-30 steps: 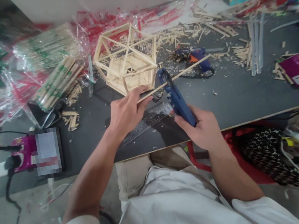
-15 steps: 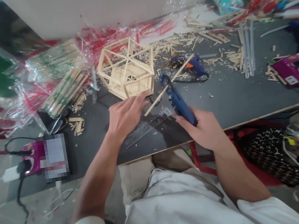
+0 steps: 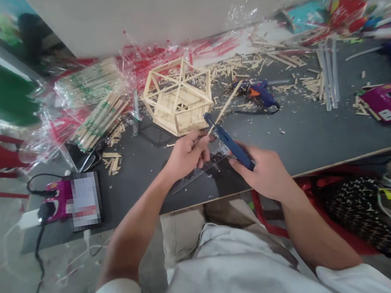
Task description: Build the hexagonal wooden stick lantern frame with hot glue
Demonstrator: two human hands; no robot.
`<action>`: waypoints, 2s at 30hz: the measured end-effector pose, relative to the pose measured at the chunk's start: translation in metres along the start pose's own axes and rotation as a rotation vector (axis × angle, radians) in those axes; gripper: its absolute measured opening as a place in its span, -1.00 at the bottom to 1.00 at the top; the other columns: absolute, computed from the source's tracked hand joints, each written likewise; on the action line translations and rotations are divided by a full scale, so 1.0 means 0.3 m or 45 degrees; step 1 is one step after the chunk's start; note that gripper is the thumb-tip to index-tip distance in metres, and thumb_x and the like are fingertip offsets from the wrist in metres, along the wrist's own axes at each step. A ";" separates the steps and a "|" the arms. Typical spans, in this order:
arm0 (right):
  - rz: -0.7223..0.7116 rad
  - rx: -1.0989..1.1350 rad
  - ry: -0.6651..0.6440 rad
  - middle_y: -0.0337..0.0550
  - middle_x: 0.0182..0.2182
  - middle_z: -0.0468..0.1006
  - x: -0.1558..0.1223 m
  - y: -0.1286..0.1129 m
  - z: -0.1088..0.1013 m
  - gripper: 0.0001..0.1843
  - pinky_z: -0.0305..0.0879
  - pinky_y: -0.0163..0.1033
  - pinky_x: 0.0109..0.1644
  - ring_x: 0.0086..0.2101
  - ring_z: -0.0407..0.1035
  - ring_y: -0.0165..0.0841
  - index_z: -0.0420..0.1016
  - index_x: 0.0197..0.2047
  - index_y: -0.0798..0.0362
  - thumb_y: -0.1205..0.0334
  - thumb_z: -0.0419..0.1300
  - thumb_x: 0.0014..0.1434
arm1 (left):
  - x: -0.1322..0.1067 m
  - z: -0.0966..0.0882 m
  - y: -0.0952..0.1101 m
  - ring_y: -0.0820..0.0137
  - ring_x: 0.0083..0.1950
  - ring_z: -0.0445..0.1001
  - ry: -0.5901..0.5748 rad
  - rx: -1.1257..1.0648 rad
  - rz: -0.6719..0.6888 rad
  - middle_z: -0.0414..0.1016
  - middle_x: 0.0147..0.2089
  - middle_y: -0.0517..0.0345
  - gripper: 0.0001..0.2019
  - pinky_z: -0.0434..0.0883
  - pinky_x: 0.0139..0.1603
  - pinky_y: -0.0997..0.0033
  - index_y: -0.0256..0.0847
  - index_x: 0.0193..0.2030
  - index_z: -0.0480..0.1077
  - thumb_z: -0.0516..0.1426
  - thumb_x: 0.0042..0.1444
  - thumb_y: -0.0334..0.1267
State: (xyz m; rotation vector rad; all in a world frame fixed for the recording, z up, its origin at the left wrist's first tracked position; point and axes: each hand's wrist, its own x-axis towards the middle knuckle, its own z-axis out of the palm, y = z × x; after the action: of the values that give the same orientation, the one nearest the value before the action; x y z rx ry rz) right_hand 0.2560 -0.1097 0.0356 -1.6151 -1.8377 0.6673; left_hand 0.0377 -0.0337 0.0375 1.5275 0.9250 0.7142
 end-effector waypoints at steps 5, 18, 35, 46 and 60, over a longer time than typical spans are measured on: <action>-0.180 -0.176 -0.115 0.06 0.18 0.63 0.017 0.076 -0.117 -0.39 0.52 0.11 0.22 0.10 0.59 0.01 0.46 0.36 0.06 0.02 0.22 0.31 | -0.020 -0.100 0.054 0.52 -0.50 0.38 -0.006 0.400 0.094 0.46 -0.48 0.22 -0.73 0.36 -0.39 0.54 -0.23 -0.20 0.46 0.01 0.43 -0.17; -0.612 -0.441 -0.358 0.19 0.37 0.41 0.076 0.174 -0.121 -0.46 0.32 0.35 0.38 0.37 0.26 0.10 0.46 0.34 0.05 0.09 0.25 0.36 | -0.042 -0.202 0.169 0.42 -0.36 0.52 0.570 0.964 0.404 0.65 -0.30 0.15 -0.82 0.44 -0.20 0.39 -0.14 -0.20 0.55 0.15 0.38 -0.18; -0.998 -0.222 0.436 -0.07 -0.20 0.66 0.522 0.065 -0.050 -0.64 0.44 -0.16 -0.11 -0.19 0.54 -0.28 0.63 -0.03 -0.05 0.12 -0.01 0.53 | 0.200 -0.224 0.287 0.26 -0.20 0.62 0.120 1.227 0.459 0.65 -0.29 0.17 -0.76 0.45 0.13 0.16 -0.09 -0.25 0.62 0.14 0.37 -0.17; -0.832 -0.260 0.306 -0.06 -0.14 0.60 0.473 0.062 -0.030 -0.58 0.40 -0.10 -0.11 -0.19 0.49 -0.23 0.62 0.04 -0.14 0.17 -0.09 0.50 | 0.194 -0.370 0.263 0.31 -0.21 0.63 0.046 1.224 0.345 0.67 -0.30 0.16 -0.78 0.48 -0.02 0.33 -0.08 -0.20 0.69 0.24 0.25 -0.05; -0.784 -0.279 0.286 -0.07 -0.14 0.63 0.453 0.048 -0.036 -0.58 0.37 -0.01 0.02 -0.10 0.52 -0.18 0.61 0.02 -0.17 0.11 -0.10 0.53 | 0.229 -0.368 0.224 0.25 -0.20 0.64 -0.001 1.093 0.291 0.68 -0.34 0.17 -0.80 0.50 0.00 0.27 -0.09 -0.27 0.70 0.30 0.18 -0.05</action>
State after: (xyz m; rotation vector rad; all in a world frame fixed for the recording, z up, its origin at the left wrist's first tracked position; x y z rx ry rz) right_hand 0.2623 0.0266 0.0475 -1.0862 -2.1281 0.0133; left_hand -0.0103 0.0792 0.1176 2.4138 1.1395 0.4838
